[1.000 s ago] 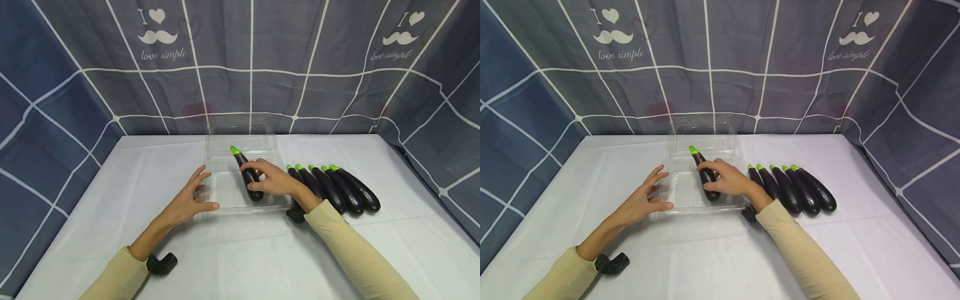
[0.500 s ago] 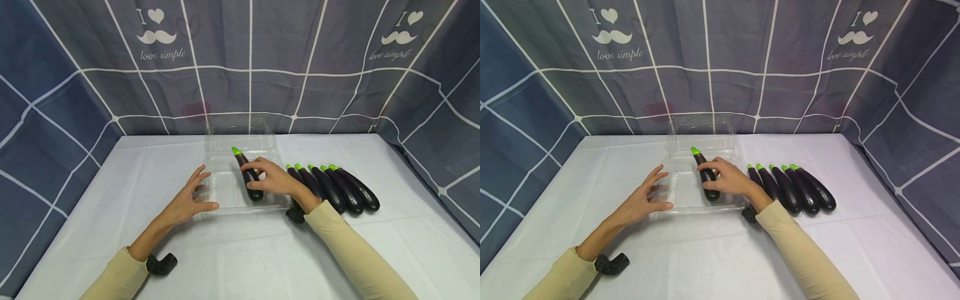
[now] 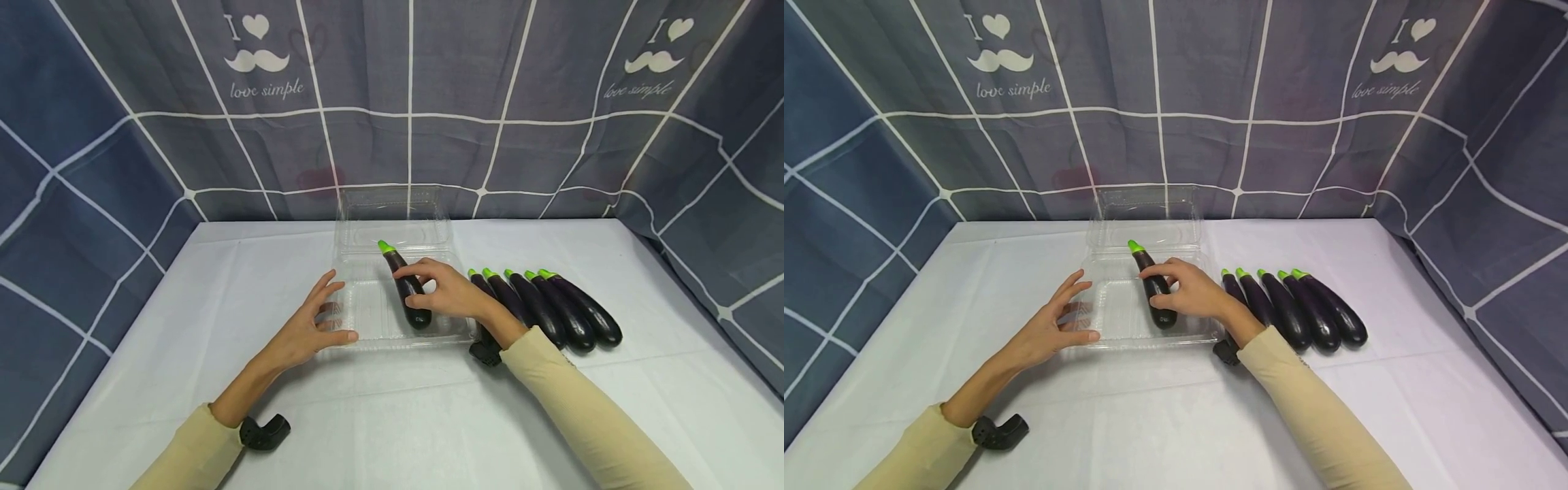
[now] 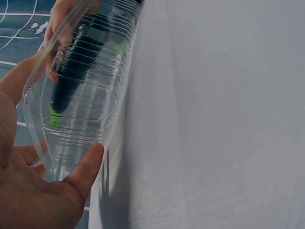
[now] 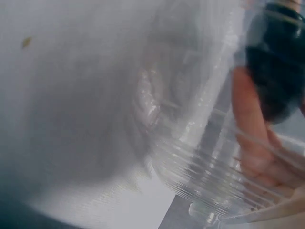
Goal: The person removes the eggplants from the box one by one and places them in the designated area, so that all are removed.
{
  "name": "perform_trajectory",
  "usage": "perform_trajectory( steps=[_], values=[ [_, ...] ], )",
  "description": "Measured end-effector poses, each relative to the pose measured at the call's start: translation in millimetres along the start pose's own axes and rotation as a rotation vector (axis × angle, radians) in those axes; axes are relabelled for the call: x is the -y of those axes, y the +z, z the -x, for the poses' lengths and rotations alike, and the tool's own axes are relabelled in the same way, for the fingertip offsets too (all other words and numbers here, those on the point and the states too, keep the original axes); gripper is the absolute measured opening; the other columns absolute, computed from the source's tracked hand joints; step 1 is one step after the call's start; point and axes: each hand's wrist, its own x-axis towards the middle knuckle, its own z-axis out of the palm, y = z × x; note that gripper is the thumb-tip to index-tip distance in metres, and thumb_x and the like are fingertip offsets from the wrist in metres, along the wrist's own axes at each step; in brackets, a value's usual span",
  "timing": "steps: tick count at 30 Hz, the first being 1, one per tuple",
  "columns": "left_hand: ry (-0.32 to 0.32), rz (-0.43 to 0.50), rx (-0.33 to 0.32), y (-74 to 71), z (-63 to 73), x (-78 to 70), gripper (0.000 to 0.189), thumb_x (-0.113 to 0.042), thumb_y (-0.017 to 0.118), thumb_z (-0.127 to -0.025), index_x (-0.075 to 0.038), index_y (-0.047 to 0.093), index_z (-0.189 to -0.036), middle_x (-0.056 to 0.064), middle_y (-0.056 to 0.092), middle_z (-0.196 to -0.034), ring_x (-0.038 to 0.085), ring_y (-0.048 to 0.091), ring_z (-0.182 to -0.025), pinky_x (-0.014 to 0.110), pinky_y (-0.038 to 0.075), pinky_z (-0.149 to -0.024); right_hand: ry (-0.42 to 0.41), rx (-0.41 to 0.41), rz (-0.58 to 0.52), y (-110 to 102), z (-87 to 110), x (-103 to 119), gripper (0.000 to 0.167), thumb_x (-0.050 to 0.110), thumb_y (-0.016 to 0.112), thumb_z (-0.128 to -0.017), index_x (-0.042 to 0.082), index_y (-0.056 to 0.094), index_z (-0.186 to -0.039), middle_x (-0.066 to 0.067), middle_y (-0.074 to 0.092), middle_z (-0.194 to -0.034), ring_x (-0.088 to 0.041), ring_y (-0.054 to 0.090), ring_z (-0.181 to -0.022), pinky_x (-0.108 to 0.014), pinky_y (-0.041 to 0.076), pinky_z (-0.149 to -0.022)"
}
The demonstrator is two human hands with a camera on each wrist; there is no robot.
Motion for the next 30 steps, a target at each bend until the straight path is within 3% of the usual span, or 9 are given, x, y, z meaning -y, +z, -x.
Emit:
perform_trajectory(
  steps=[4, 13, 21, 30],
  values=[
    [-0.005, -0.005, -0.002, -0.4, -0.3, 0.1, 0.095, -0.024, 0.083, -0.082, -0.008, 0.025, -0.156, -0.004, -0.001, -0.164, 0.041, 0.023, -0.142, 0.057, 0.032, -0.110, 0.031, 0.003, -0.044, -3, -1.7, 0, 0.045, 0.019, 0.071, -0.088, 0.019, 0.063, -0.133, -0.001, 0.056, -0.128, -0.027, 0.055, -0.112, -0.047, 0.047, -0.093],
    [-0.003, -0.009, 0.002, 1.1, -0.7, -1.1, 0.101, -0.024, 0.083, -0.082, -0.010, 0.019, -0.158, -0.002, 0.001, -0.164, 0.040, 0.024, -0.141, 0.057, 0.033, -0.110, 0.006, -0.002, -0.137, -9, 3.3, 3, 0.046, 0.017, 0.071, -0.089, 0.015, 0.062, -0.134, -0.002, 0.054, -0.136, -0.031, 0.052, -0.117, -0.055, 0.044, -0.097],
    [-0.017, -0.020, 0.007, 2.5, -1.9, -3.3, 0.103, -0.022, 0.083, -0.082, -0.014, 0.015, -0.159, 0.001, 0.002, -0.164, 0.040, 0.023, -0.142, 0.056, 0.034, -0.109, 0.003, -0.065, -0.150, -16, 8.2, 11, 0.045, 0.015, 0.074, -0.087, 0.015, 0.064, -0.131, -0.004, 0.054, -0.135, -0.029, 0.053, -0.110, -0.056, 0.044, -0.095],
    [-0.014, -0.042, 0.010, 1.5, -0.6, -4.1, 0.101, -0.025, 0.082, -0.082, -0.010, 0.017, -0.158, 0.000, 0.000, -0.164, 0.040, 0.021, -0.143, 0.059, 0.031, -0.110, 0.025, -0.035, -0.124, -27, 23.2, 15, 0.046, 0.018, 0.072, -0.088, 0.017, 0.063, -0.133, -0.003, 0.052, -0.138, -0.031, 0.052, -0.115, -0.057, 0.044, -0.095]
  ],
)
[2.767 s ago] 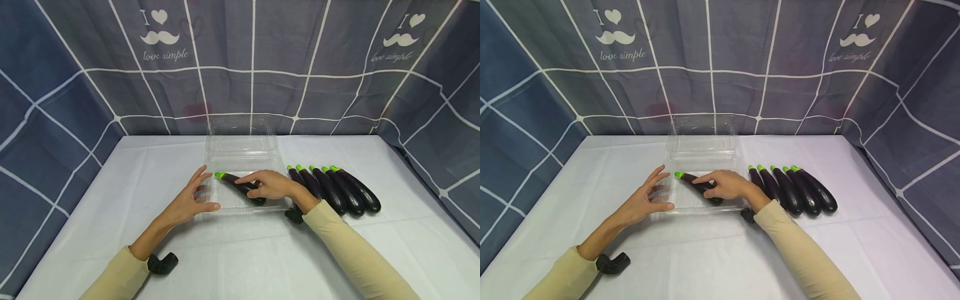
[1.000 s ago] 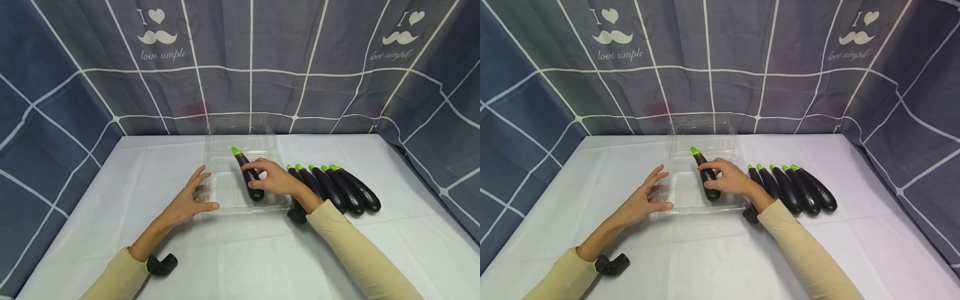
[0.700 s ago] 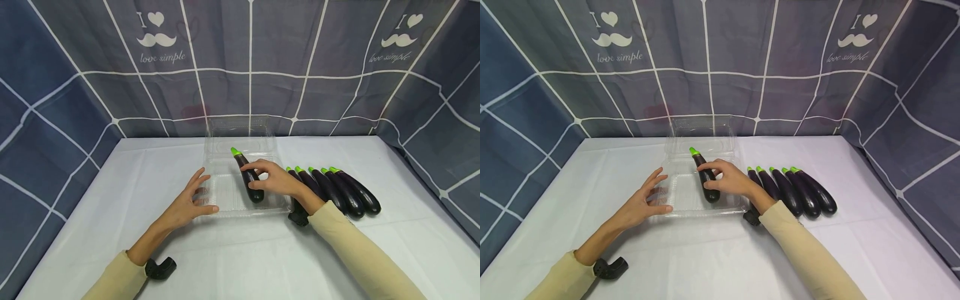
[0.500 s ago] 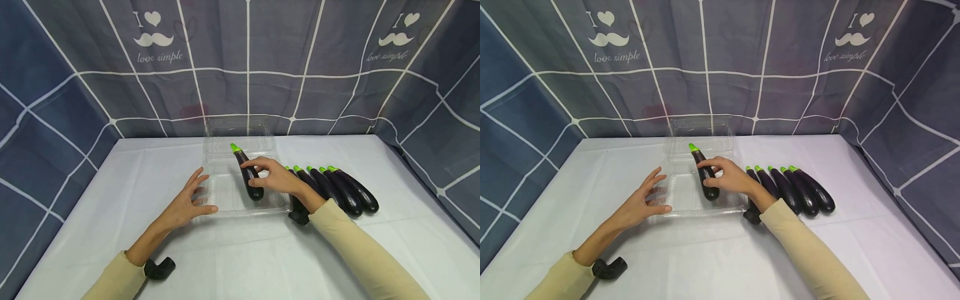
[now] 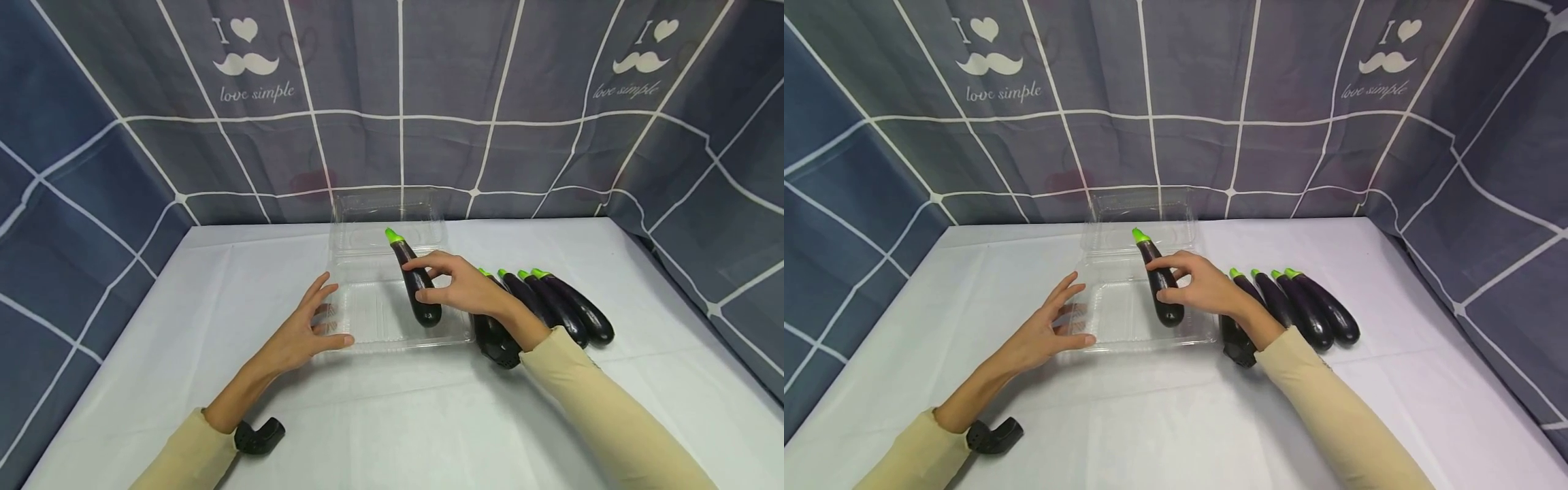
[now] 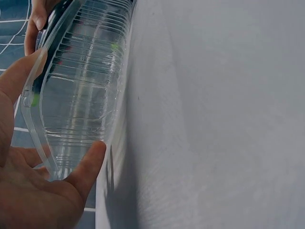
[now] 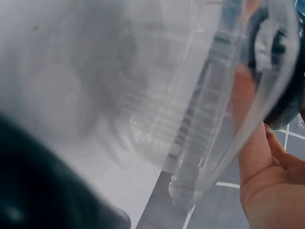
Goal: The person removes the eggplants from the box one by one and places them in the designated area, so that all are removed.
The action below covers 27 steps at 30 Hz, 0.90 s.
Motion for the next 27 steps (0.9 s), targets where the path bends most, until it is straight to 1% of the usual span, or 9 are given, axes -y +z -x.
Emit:
perform_trajectory(
  steps=[3, 10, 15, 21, 27],
  values=[
    [0.001, 0.003, -0.002, -0.1, 0.3, -0.4, 0.100, -0.023, 0.082, -0.083, -0.010, 0.017, -0.158, -0.001, -0.001, -0.164, 0.041, 0.020, -0.143, 0.060, 0.030, -0.110, 0.002, 0.021, 0.002, -3, 6.2, -1, 0.046, 0.018, 0.072, -0.088, 0.017, 0.062, -0.134, -0.002, 0.054, -0.134, -0.031, 0.052, -0.115, -0.058, 0.043, -0.095],
    [-0.003, -0.006, 0.001, 0.5, 0.9, -1.5, 0.099, -0.027, 0.083, -0.082, -0.008, 0.020, -0.157, -0.003, -0.003, -0.164, 0.041, 0.020, -0.143, 0.060, 0.030, -0.110, 0.025, 0.013, 0.035, -13, 22.9, -1, 0.046, 0.018, 0.072, -0.088, 0.020, 0.063, -0.133, 0.000, 0.057, -0.130, -0.027, 0.052, -0.113, -0.049, 0.046, -0.090],
    [-0.001, -0.002, -0.002, 0.9, 0.7, -1.1, 0.100, -0.025, 0.082, -0.083, -0.010, 0.018, -0.158, -0.002, -0.002, -0.164, 0.041, 0.020, -0.143, 0.059, 0.030, -0.110, 0.034, 0.002, 0.059, -22, 34.8, -2, 0.046, 0.022, 0.073, -0.089, 0.022, 0.062, -0.134, 0.001, 0.057, -0.128, -0.025, 0.052, -0.112, -0.050, 0.045, -0.089],
    [0.003, -0.006, -0.001, 0.6, 1.4, -0.5, 0.100, -0.025, 0.082, -0.083, -0.009, 0.018, -0.158, -0.001, -0.002, -0.164, 0.041, 0.021, -0.142, 0.060, 0.031, -0.110, 0.027, -0.016, 0.089, -35, 49.2, -6, 0.044, 0.020, 0.072, -0.090, 0.020, 0.063, -0.133, 0.000, 0.058, -0.120, -0.025, 0.049, -0.106, -0.051, 0.043, -0.088],
    [0.001, -0.013, -0.001, 0.7, 1.2, 0.0, 0.100, -0.026, 0.082, -0.083, -0.008, 0.019, -0.158, -0.001, -0.002, -0.164, 0.041, 0.022, -0.142, 0.060, 0.031, -0.110, 0.071, -0.021, 0.140, -49, 64.2, -11, 0.044, 0.020, 0.071, -0.091, 0.022, 0.062, -0.134, 0.002, 0.058, -0.123, -0.024, 0.049, -0.106, -0.048, 0.043, -0.088]
  ],
)
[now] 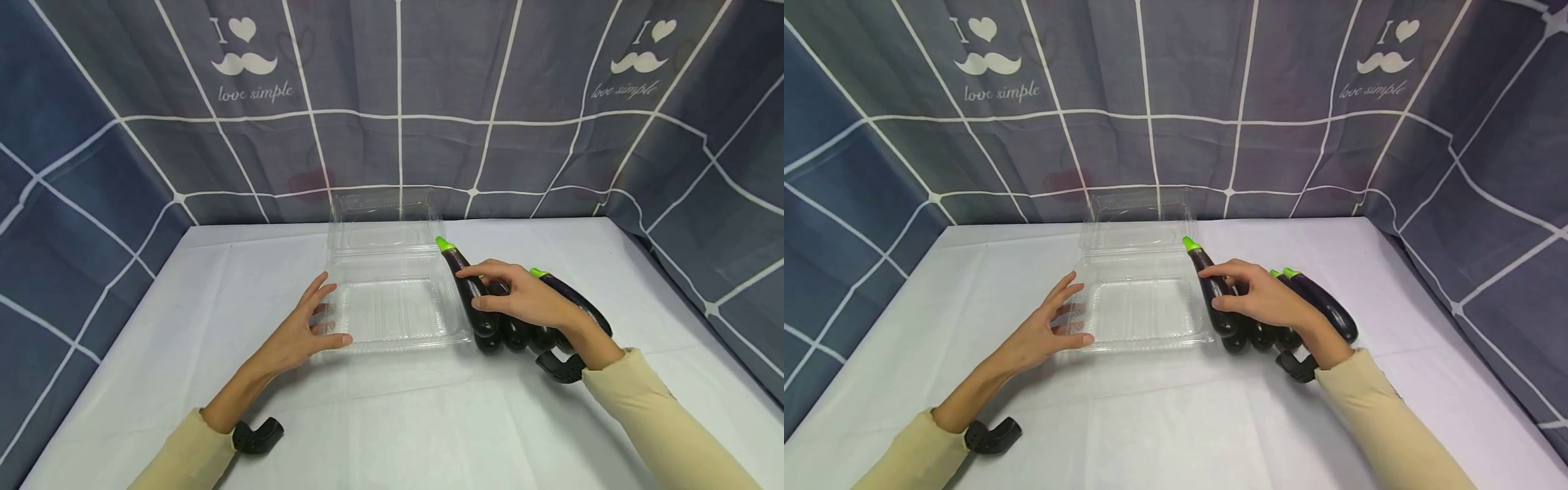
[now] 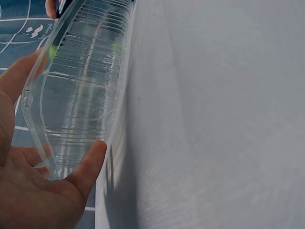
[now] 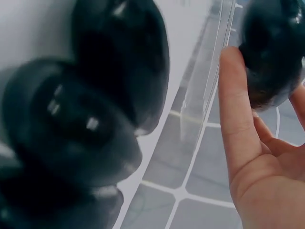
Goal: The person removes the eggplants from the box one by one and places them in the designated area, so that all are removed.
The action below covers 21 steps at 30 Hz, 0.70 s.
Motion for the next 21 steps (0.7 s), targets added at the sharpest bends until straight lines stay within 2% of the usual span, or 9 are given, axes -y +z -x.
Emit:
perform_trajectory(
  steps=[5, 7, 11, 16, 18, 21],
  values=[
    [0.001, 0.003, 0.002, 0.2, 0.4, 0.6, 0.100, -0.026, 0.082, -0.083, -0.009, 0.018, -0.158, -0.001, -0.002, -0.164, 0.041, 0.021, -0.143, 0.060, 0.030, -0.110, 0.025, -0.017, 0.012, -10, 11.8, -11, 0.043, 0.021, 0.070, -0.092, 0.022, 0.062, -0.134, 0.002, 0.058, -0.125, -0.024, 0.049, -0.110, -0.051, 0.042, -0.091],
    [0.003, 0.004, 0.002, 0.2, 0.7, 0.8, 0.099, -0.026, 0.082, -0.083, -0.010, 0.018, -0.158, -0.001, -0.003, -0.164, 0.041, 0.021, -0.143, 0.060, 0.030, -0.110, 0.044, -0.036, 0.013, -14, 17.1, -15, 0.043, 0.022, 0.070, -0.093, 0.024, 0.061, -0.135, 0.003, 0.058, -0.126, -0.024, 0.049, -0.110, -0.049, 0.042, -0.090],
    [0.006, 0.003, 0.002, 0.4, 1.1, 0.8, 0.098, -0.027, 0.082, -0.083, -0.008, 0.020, -0.157, -0.003, -0.003, -0.164, 0.041, 0.021, -0.143, 0.060, 0.030, -0.110, 0.062, -0.081, 0.030, -21, 29.1, -22, 0.044, 0.022, 0.070, -0.093, 0.023, 0.060, -0.136, 0.002, 0.057, -0.129, -0.025, 0.050, -0.106, -0.039, 0.044, -0.086],
    [0.005, 0.005, 0.005, 0.6, 0.6, 0.7, 0.098, -0.026, 0.082, -0.083, -0.008, 0.020, -0.157, -0.004, -0.003, -0.164, 0.041, 0.021, -0.143, 0.060, 0.031, -0.110, 0.098, -0.113, 0.047, -34, 46.3, -29, 0.044, 0.023, 0.069, -0.095, 0.022, 0.058, -0.137, -0.001, 0.054, -0.135, -0.025, 0.050, -0.112, -0.030, 0.044, -0.088],
    [0.004, 0.006, 0.005, 0.5, 0.4, 0.9, 0.098, -0.026, 0.082, -0.083, -0.008, 0.020, -0.157, -0.004, -0.003, -0.164, 0.041, 0.021, -0.143, 0.060, 0.031, -0.110, 0.114, -0.125, 0.053, -39, 53.2, -31, 0.044, 0.023, 0.068, -0.095, 0.022, 0.057, -0.138, 0.000, 0.052, -0.138, -0.023, 0.049, -0.115, -0.025, 0.044, -0.089],
    [0.006, 0.003, 0.005, 0.5, 0.1, 0.9, 0.098, -0.027, 0.082, -0.083, -0.008, 0.020, -0.157, -0.004, -0.003, -0.164, 0.041, 0.021, -0.143, 0.060, 0.031, -0.110, 0.130, -0.148, 0.059, -47, 63.1, -34, 0.045, 0.021, 0.068, -0.096, 0.021, 0.057, -0.139, -0.001, 0.051, -0.138, -0.019, 0.050, -0.112, -0.022, 0.045, -0.084]
  ],
)
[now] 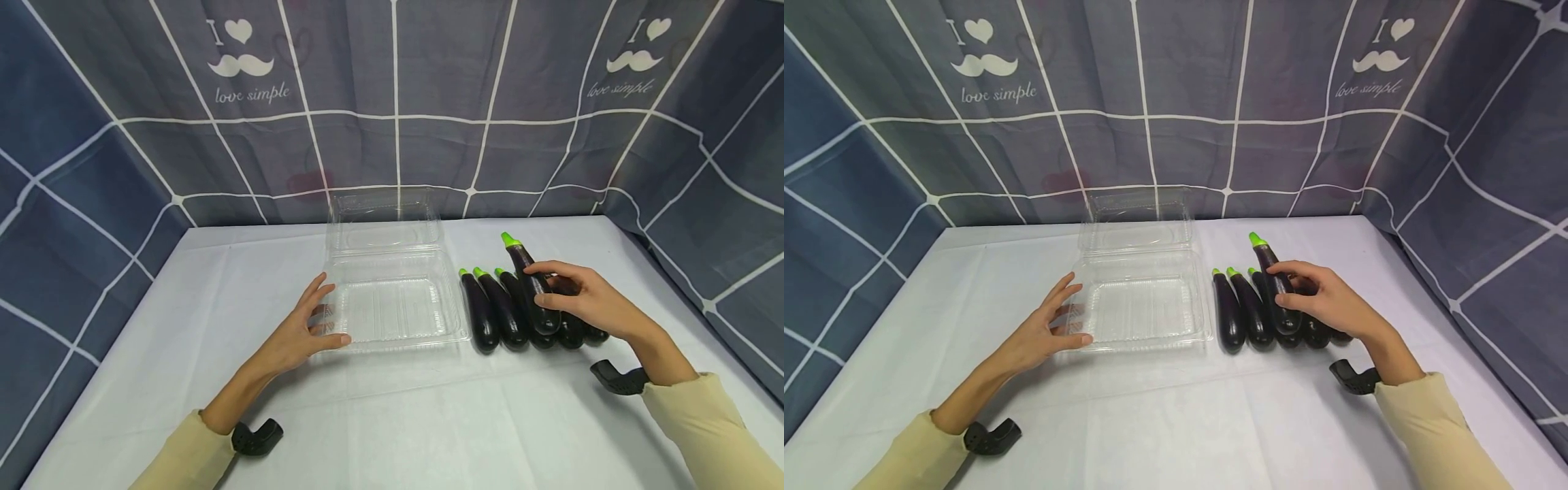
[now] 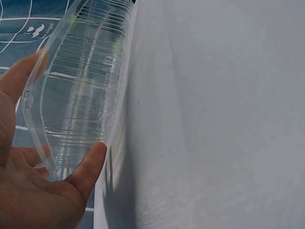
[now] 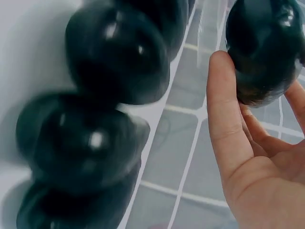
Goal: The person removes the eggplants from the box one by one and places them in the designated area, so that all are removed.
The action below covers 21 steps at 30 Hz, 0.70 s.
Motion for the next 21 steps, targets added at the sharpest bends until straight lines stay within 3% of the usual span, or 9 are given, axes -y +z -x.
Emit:
perform_trajectory(
  steps=[12, 21],
  values=[
    [0.011, -0.005, -0.002, -0.4, -0.4, 1.0, 0.100, -0.026, 0.081, -0.083, -0.008, 0.017, -0.158, -0.001, -0.003, -0.165, 0.041, 0.021, -0.143, 0.059, 0.030, -0.110, 0.040, -0.072, 0.045, -26, 20.2, -32, 0.045, 0.016, 0.067, -0.096, 0.015, 0.056, -0.140, 0.012, 0.047, -0.137, -0.006, 0.057, -0.103, -0.020, 0.045, -0.077],
    [0.010, -0.009, -0.002, -0.4, -0.8, 1.3, 0.100, -0.027, 0.081, -0.084, -0.009, 0.017, -0.158, -0.001, -0.002, -0.165, 0.041, 0.020, -0.143, 0.060, 0.030, -0.110, 0.107, -0.045, 0.077, -44, 30.6, -51, 0.045, 0.016, 0.064, -0.097, 0.015, 0.055, -0.141, 0.016, 0.047, -0.136, -0.002, 0.052, -0.107, -0.020, 0.043, -0.079]
  ],
)
